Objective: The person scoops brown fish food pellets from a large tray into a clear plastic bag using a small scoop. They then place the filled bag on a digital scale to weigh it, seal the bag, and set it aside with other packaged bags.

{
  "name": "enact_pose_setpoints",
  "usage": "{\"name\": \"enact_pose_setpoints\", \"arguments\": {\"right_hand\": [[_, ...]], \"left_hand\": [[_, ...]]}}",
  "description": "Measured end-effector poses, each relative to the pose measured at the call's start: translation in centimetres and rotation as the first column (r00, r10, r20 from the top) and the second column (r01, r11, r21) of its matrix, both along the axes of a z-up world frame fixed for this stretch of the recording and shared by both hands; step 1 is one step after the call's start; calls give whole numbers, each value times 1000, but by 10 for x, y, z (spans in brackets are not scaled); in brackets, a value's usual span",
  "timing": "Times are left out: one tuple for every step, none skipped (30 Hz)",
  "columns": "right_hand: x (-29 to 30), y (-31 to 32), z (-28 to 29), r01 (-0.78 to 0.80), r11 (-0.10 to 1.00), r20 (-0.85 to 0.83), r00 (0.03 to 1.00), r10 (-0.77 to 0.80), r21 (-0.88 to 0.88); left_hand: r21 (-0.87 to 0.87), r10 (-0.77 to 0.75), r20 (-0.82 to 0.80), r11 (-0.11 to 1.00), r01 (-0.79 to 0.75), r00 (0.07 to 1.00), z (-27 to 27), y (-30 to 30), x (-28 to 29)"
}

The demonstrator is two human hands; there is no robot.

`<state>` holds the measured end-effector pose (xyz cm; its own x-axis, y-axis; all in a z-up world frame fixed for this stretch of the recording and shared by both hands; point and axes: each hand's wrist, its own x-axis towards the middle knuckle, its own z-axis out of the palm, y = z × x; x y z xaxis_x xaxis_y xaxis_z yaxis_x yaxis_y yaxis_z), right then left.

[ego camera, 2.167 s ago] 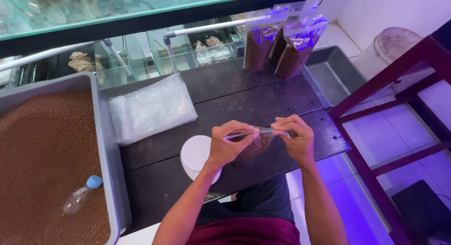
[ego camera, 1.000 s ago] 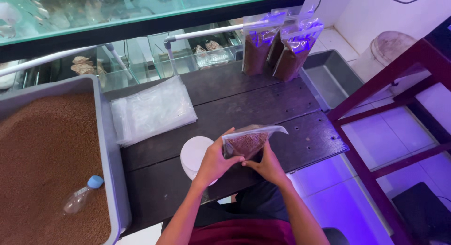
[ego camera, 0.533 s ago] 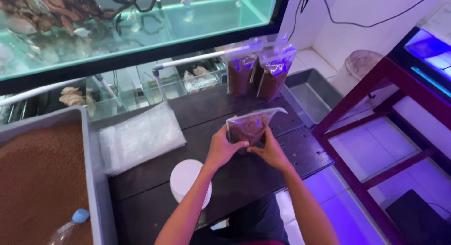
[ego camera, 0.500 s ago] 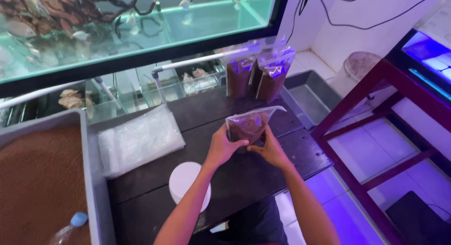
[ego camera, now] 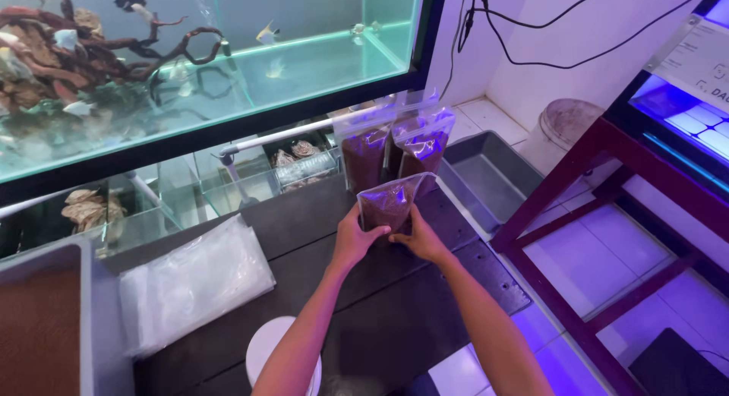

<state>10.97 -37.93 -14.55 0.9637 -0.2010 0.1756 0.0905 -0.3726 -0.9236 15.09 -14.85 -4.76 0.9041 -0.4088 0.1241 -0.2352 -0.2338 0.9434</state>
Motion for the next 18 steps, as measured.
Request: {"name": "enact_pose_setpoints", "arguments": {"right_hand": [[3, 0, -4, 2, 1000, 0, 1000, -2, 2], [6, 2, -6, 19, 1000, 0, 1000, -19, 16], [8, 4, -9, 37, 999, 0, 999, -37, 30], [6, 8, -6, 33, 999, -3, 999, -33, 32], [3, 11, -3, 80, 990, 55, 995, -87, 120], [-1, 15, 0, 123, 970, 108, 983, -148, 210], [1, 14, -11, 122, 969, 105, 984, -147, 213], [1, 10, -22, 157, 960, 142, 971, -192, 230], [2, 6, -32, 190, 950, 178, 955, -238, 249], [8, 4, -40, 190, 950, 176, 956, -237, 248], [14, 2, -47, 180, 948, 175, 957, -230, 261], [16, 1, -57, 175, 945, 171, 959, -227, 275], [14, 5, -49, 179, 944, 164, 959, -230, 276], [14, 8, -40, 199, 950, 153, 959, -239, 240], [14, 12, -31, 218, 955, 142, 958, -249, 202], [15, 13, -27, 220, 954, 142, 958, -251, 203], [16, 13, -24, 231, 953, 138, 955, -261, 198], [19, 14, -20, 242, 951, 137, 953, -271, 193]], "left_hand": [[2, -2, 0, 1000, 2, 1000, 0, -3, -1], [-10, 10, -15, 1000, -10, 1000, 1, -4, -2], [-22, 22, -30, 1000, -22, 999, 2, -5, -3], [-20, 26, -33, 999, -26, 999, 3, -7, -6], [-15, 13, -58, 1000, -13, 998, 3, -9, -10], [-10, -2, -83, 1000, 1, 997, 3, -11, -14], [-7, 0, -85, 1000, 0, 996, -14, -9, -9], [-8, 20, -53, 1000, -20, 998, -30, -11, -5], [-9, 40, -22, 999, -40, 999, -47, -12, -1], [-9, 41, -25, 999, -41, 999, -57, -16, 6], [-1, 67, -22, 998, -67, 997, -66, -20, 12], [10, 90, -22, 996, -90, 996, -78, -24, 16], [13, 88, -29, 996, -87, 996, -71, -25, 15], [35, 96, -13, 995, -96, 995, -64, -27, 14], [56, 104, 3, 993, -104, 995, -56, -28, 14], [57, 102, 3, 993, -102, 995, -56, -29, 19], [89, 100, -14, 991, -98, 995, -57, -30, 24], [120, 98, -29, 988, -94, 995, -56, -31, 30]]}}
